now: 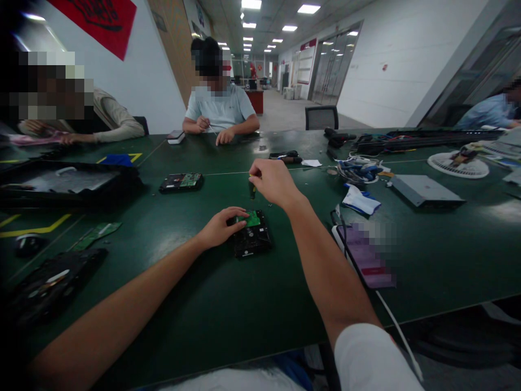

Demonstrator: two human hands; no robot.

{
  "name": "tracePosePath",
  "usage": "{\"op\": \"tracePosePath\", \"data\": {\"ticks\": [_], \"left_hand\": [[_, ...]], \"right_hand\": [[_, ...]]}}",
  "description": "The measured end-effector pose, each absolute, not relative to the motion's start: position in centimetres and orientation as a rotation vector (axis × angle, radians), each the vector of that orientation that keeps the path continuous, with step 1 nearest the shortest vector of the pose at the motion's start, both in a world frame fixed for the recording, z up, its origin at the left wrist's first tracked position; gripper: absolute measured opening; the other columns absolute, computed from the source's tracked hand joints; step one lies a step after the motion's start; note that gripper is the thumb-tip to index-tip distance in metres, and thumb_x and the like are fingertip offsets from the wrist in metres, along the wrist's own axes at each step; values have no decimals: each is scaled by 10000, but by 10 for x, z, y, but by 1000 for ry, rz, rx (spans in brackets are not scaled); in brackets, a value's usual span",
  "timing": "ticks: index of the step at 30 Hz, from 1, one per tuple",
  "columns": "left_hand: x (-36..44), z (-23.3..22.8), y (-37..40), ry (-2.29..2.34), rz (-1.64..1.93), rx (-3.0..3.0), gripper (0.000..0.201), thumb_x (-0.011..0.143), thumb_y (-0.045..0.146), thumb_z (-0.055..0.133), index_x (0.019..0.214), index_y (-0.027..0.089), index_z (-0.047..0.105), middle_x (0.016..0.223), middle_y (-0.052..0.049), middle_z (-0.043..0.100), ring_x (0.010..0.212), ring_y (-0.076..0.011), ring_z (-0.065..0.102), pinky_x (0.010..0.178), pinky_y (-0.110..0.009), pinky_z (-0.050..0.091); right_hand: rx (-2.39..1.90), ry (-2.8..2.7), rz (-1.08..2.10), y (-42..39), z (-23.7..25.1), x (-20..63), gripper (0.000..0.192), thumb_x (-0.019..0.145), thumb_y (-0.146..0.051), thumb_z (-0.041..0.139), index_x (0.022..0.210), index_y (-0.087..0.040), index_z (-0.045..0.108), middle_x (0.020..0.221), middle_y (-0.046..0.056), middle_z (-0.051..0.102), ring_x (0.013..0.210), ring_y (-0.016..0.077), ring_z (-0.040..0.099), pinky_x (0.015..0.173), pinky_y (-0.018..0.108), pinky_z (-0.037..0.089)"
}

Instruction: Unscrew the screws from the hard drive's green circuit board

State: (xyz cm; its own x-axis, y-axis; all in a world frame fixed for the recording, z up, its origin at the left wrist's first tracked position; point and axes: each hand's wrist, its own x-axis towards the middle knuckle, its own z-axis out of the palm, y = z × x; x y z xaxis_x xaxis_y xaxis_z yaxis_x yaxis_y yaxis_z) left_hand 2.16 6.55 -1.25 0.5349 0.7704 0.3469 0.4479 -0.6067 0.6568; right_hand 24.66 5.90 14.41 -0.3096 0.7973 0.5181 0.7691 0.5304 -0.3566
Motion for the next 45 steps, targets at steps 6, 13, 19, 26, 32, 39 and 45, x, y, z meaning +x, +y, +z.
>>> {"op": "tracePosePath", "data": {"ticks": [6,13,19,26,32,39,45], "left_hand": [[22,-14,66,1003,854,2267,292,910,366,656,1187,290,708,1316,-58,663,1233,-272,608,1094,-505,465],[22,-13,66,993,849,2289,289,920,371,648,1189,286,708,1305,-52,669,1228,-258,611,1104,-487,459],[22,-14,67,999,853,2279,291,912,372,656,1185,288,711,1308,-60,668,1230,-268,611,1093,-496,467],[22,-14,66,994,864,2273,291,907,364,663,1184,291,715,1305,-60,670,1227,-272,616,1094,-493,469],[22,-12,66,969,876,2283,285,911,360,660,1182,290,715,1291,-58,675,1227,-264,617,1109,-487,456],[21,-14,66,991,860,2282,287,917,356,656,1190,285,707,1313,-62,662,1229,-264,611,1099,-500,459],[21,-14,67,985,863,2282,287,915,361,656,1185,280,709,1303,-59,668,1229,-260,614,1102,-487,459]], "right_hand": [[-1282,-2092,87,59,142,247,32,852,-231,720,861,-205,704,871,38,746,823,203,677,783,333,497],[-1253,-2124,33,61,141,247,99,842,-134,688,924,-179,720,933,55,754,843,192,678,807,323,494],[-1263,-2110,23,61,141,247,52,848,-200,711,899,-192,722,895,42,753,830,202,678,785,325,491],[-1260,-2138,42,61,142,247,88,845,-163,701,927,-191,719,943,52,751,870,204,680,817,326,489],[-1268,-2092,70,61,140,249,63,840,-225,731,881,-193,696,878,44,745,827,203,683,761,320,499],[-1251,-2091,109,61,139,248,92,825,-162,719,909,-197,704,920,47,751,856,205,690,793,331,511],[-1260,-2082,74,61,139,248,52,833,-207,728,861,-195,687,864,39,740,832,203,682,771,320,496]]}}
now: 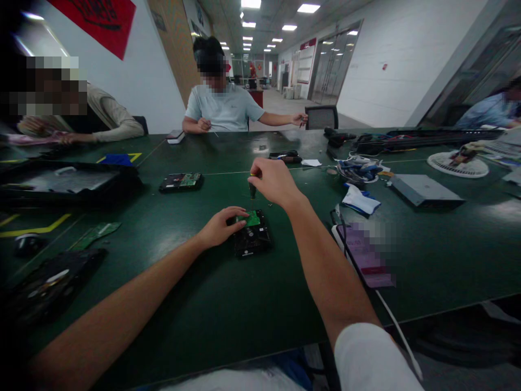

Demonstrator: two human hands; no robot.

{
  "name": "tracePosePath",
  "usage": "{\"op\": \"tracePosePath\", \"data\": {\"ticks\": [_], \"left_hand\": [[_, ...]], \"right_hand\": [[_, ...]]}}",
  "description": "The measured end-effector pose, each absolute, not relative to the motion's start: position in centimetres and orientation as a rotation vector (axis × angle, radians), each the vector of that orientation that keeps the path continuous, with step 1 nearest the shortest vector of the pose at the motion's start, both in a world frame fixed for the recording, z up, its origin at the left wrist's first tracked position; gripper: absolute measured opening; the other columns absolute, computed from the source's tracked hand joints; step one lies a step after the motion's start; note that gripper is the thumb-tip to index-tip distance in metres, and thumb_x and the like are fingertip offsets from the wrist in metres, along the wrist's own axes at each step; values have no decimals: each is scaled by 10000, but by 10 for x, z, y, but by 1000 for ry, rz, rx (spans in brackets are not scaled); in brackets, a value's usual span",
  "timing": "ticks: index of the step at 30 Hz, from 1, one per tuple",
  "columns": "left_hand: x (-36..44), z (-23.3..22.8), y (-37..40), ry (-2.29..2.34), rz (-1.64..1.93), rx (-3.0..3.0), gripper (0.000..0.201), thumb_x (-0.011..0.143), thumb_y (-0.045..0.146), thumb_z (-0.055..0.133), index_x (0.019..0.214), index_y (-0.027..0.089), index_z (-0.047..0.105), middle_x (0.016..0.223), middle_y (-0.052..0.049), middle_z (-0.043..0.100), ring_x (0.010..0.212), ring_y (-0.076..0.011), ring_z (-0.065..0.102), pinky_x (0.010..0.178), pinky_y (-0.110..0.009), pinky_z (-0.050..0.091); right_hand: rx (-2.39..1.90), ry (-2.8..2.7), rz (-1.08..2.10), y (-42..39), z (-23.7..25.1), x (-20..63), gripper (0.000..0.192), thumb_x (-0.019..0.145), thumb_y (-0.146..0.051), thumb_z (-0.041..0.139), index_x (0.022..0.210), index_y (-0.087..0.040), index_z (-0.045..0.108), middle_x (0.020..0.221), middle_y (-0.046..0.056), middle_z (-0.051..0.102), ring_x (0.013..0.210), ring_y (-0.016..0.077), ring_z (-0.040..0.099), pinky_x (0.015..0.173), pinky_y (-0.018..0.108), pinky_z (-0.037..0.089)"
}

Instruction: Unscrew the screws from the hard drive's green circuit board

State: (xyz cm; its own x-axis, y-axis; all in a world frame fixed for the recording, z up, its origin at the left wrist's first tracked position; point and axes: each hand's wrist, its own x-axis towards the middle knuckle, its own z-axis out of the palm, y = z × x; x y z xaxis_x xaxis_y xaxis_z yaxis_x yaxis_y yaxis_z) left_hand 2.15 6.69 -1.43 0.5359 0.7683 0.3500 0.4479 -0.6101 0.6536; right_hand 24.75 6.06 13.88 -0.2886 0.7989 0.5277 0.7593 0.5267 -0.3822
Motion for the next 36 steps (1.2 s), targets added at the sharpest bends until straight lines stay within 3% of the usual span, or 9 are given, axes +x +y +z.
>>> {"op": "tracePosePath", "data": {"ticks": [36], "left_hand": [[21,-18,68,993,872,2275,294,912,379,657,1187,293,712,1311,-54,666,1231,-264,611,1099,-489,461]], "right_hand": [[-1276,-2109,-27,62,140,248,30,843,-182,715,867,-186,698,877,43,745,803,193,670,746,308,458]]}}
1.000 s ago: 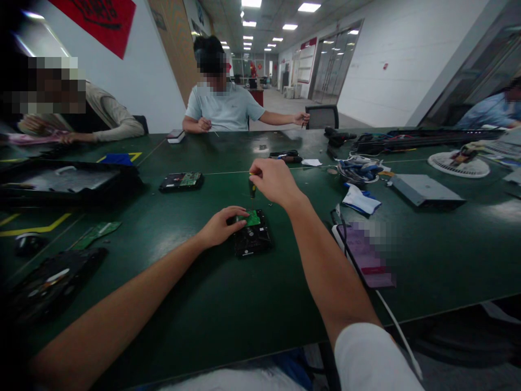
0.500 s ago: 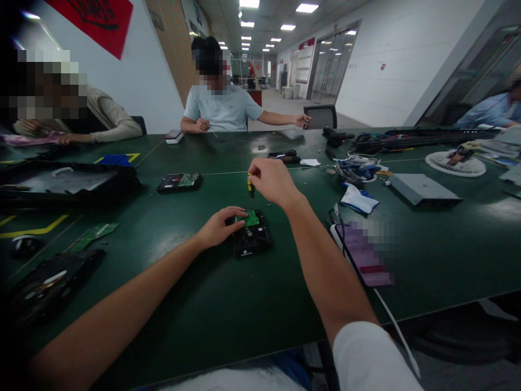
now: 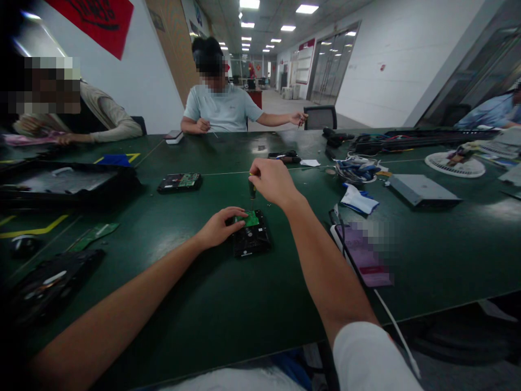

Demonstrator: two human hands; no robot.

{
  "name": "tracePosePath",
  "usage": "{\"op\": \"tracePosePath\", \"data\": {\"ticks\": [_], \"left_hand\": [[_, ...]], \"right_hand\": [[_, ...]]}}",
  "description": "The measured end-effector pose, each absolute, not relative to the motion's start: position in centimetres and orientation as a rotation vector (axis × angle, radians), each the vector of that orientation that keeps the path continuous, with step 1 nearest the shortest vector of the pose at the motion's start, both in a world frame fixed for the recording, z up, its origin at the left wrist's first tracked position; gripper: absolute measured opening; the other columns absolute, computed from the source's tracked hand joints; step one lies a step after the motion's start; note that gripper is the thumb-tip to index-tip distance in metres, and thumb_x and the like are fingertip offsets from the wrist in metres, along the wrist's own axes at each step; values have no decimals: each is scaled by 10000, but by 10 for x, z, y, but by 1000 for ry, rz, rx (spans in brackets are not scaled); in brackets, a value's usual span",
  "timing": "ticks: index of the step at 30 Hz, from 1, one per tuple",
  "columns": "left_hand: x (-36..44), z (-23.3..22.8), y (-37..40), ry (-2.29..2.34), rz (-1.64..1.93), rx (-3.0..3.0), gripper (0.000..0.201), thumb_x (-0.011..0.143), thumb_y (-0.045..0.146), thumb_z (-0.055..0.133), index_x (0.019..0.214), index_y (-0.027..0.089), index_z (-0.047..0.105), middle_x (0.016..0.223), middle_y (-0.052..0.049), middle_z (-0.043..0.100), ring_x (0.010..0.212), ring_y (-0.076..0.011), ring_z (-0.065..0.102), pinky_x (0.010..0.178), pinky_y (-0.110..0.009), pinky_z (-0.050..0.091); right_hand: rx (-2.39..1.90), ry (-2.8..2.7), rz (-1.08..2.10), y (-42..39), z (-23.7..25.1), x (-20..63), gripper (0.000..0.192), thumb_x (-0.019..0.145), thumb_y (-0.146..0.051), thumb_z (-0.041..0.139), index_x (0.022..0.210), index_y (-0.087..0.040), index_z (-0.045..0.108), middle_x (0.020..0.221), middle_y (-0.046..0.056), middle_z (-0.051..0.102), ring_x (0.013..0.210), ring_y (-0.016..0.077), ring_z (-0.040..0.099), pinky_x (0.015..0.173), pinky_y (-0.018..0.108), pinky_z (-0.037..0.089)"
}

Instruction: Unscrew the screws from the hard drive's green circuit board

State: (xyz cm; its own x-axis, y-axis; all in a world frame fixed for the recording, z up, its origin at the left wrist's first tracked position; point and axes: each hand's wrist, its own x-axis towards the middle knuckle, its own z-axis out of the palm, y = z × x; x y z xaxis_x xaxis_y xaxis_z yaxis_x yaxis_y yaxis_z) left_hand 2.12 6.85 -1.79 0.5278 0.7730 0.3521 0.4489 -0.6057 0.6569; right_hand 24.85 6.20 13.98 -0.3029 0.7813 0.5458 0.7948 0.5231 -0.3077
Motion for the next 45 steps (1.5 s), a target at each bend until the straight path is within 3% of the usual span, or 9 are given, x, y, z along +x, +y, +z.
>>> {"op": "tracePosePath", "data": {"ticks": [4,10,17,23,45], "left_hand": [[21,-17,68,991,871,2277,291,913,383,655,1184,293,713,1303,-53,670,1221,-264,616,1095,-491,465],[21,-16,67,993,868,2281,286,910,362,657,1179,283,715,1307,-62,668,1226,-269,615,1091,-489,469],[22,-13,65,987,867,2272,289,914,367,655,1187,289,711,1303,-56,669,1228,-266,611,1099,-495,463],[22,-14,66,994,864,2274,285,911,347,659,1185,289,713,1303,-52,670,1219,-263,619,1094,-491,469],[22,-16,67,993,871,2276,288,914,356,659,1190,287,708,1309,-57,666,1232,-263,608,1102,-499,456]], "right_hand": [[-1266,-2101,-13,62,139,248,62,848,-230,728,842,-188,682,853,41,738,782,192,667,720,305,462],[-1225,-2155,10,62,139,247,67,855,-163,688,917,-187,698,931,51,742,849,198,671,805,322,480],[-1297,-2098,32,60,140,246,69,848,-219,718,874,-191,660,883,48,724,820,204,658,754,321,479],[-1219,-2181,65,60,141,248,82,855,-169,695,932,-199,691,957,49,735,876,200,663,824,332,479],[-1272,-2118,60,58,144,246,34,876,-224,687,874,-207,716,870,34,744,815,195,665,769,320,472]]}}
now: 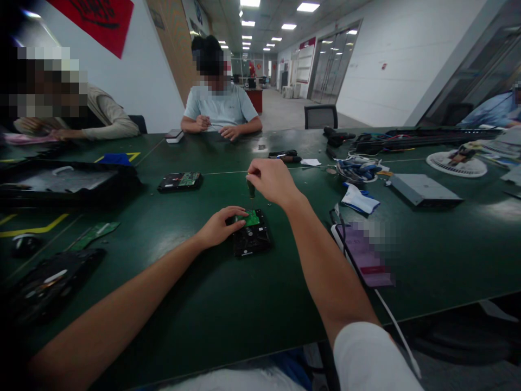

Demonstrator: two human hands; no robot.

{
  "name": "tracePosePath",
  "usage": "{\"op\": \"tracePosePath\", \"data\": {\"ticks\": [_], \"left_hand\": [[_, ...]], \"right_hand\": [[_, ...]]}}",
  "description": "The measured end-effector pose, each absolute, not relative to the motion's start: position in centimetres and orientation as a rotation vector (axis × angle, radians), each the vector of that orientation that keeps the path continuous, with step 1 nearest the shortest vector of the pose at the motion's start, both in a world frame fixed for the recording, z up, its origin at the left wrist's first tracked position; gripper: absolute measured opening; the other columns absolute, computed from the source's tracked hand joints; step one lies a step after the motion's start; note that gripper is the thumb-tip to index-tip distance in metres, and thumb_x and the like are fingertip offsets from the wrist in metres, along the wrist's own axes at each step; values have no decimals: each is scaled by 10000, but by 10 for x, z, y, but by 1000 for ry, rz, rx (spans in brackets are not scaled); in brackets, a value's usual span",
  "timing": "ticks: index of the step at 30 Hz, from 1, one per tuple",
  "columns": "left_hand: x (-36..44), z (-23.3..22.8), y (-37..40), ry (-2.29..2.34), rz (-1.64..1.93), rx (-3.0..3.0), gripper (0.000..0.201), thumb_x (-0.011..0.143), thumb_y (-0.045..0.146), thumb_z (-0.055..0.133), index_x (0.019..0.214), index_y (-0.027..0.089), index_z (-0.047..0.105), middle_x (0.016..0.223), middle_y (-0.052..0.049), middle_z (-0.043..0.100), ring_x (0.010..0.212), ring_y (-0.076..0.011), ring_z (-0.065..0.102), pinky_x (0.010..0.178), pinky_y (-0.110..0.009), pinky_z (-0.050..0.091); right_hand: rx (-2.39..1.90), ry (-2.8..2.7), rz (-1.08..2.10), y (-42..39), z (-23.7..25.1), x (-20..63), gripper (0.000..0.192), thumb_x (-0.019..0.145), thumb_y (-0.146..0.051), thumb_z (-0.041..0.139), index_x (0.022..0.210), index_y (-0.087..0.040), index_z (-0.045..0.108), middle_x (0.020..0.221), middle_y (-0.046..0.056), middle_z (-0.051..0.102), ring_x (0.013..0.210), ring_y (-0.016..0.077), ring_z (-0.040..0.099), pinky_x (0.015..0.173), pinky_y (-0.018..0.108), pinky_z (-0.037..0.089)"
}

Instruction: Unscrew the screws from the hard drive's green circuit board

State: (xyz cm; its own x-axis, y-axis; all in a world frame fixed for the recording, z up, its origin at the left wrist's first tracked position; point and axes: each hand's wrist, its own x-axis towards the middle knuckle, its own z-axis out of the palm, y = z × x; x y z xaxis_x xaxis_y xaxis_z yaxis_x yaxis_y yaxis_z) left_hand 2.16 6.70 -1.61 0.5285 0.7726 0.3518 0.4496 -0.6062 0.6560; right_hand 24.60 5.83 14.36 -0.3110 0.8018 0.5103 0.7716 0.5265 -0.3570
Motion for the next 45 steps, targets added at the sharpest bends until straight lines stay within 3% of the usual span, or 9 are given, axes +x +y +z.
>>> {"op": "tracePosePath", "data": {"ticks": [32,40,45], "left_hand": [[22,-13,66,977,864,2285,288,916,349,658,1193,286,707,1299,-57,670,1228,-262,614,1108,-491,455],[22,-13,66,971,877,2282,285,916,340,653,1189,279,709,1287,-59,672,1212,-258,620,1101,-479,460],[22,-14,66,979,882,2277,290,912,340,657,1190,282,712,1289,-60,672,1220,-265,616,1104,-484,457]], "right_hand": [[-1223,-2125,75,63,139,248,78,837,-201,733,908,-198,701,922,47,747,840,205,679,785,336,490],[-1275,-2100,37,61,140,247,110,835,-273,753,849,-195,677,853,39,730,804,203,661,749,327,468],[-1262,-2127,64,61,141,247,69,841,-184,712,908,-199,709,901,38,745,845,203,673,793,330,475]]}}
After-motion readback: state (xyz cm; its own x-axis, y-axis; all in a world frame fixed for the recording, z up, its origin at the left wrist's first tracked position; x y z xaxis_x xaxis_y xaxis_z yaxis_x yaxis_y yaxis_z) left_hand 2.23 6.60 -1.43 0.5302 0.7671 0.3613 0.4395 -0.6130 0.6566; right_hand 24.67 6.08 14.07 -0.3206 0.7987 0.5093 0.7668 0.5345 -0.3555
